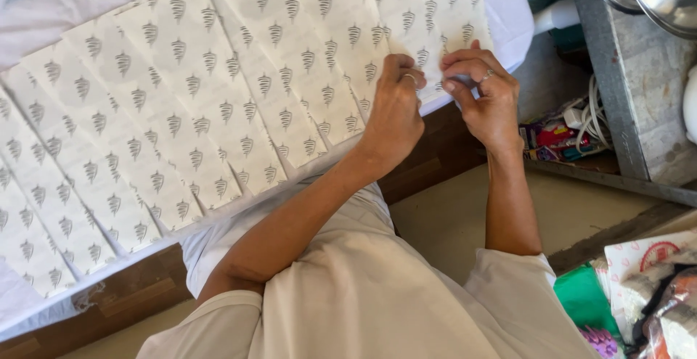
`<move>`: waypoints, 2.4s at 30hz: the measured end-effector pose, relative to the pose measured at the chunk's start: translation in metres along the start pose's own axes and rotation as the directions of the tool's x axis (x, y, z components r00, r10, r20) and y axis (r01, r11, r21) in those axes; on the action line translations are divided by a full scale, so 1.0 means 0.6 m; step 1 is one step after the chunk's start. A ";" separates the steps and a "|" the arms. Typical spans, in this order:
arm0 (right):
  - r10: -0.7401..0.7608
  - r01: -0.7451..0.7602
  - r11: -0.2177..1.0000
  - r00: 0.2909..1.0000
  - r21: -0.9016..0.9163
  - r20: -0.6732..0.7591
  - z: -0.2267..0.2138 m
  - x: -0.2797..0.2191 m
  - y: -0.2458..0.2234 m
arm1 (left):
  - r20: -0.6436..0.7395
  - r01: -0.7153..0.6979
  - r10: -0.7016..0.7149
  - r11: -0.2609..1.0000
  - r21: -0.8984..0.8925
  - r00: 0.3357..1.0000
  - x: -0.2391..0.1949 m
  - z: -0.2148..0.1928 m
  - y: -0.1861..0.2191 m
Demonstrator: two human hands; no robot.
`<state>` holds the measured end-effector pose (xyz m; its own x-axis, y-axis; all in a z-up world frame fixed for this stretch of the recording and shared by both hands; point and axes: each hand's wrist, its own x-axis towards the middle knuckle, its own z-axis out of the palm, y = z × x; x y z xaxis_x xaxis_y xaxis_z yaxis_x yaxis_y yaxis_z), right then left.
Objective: Applying glue to the edges of printed paper strips and stacking them together for assembly.
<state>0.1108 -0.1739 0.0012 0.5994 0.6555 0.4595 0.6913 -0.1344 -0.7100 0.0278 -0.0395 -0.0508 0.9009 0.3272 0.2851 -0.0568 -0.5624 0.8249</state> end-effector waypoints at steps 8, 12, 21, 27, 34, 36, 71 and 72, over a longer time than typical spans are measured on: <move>-0.018 0.019 0.999 0.999 -0.045 0.031 0.015 -0.012 -0.020 | -0.097 -0.187 0.232 0.922 0.340 0.968 0.006 0.014 0.003; 0.040 -0.040 0.999 0.999 -0.010 0.007 0.017 -0.016 -0.019 | -0.027 -0.161 0.167 0.973 0.167 0.986 0.002 0.000 0.004; 0.020 -0.025 0.998 0.997 -0.064 -0.079 0.037 -0.023 -0.027 | -0.021 -0.182 0.194 0.949 0.257 0.981 -0.008 -0.005 0.016; -0.019 0.014 0.995 0.998 -0.097 -0.055 0.034 -0.025 -0.028 | -0.045 -0.289 0.310 0.921 0.261 0.950 -0.020 0.003 0.008; -0.116 0.099 0.982 0.989 -0.162 -0.097 0.034 -0.011 -0.055 | -0.034 -0.362 0.360 0.929 -0.077 0.932 -0.044 -0.085 0.001; -0.130 0.125 0.989 0.990 -0.079 -0.060 0.035 -0.007 -0.056 | -0.072 -0.355 0.366 0.925 0.134 0.928 -0.050 -0.110 -0.020; -0.033 0.026 0.998 0.988 0.054 0.150 0.059 -0.007 -0.048 | -0.051 -0.002 0.010 0.989 0.146 0.999 -0.066 -0.122 0.007; -0.027 0.016 0.997 0.988 0.074 0.153 0.059 -0.004 -0.050 | -0.055 0.025 -0.019 0.992 0.123 0.998 -0.064 -0.121 0.005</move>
<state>0.0747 -0.1452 0.0025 0.5119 0.7646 0.3915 0.6687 -0.0687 -0.7403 -0.0383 0.0015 -0.0235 0.8768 0.3788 0.2962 0.0192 -0.6430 0.7656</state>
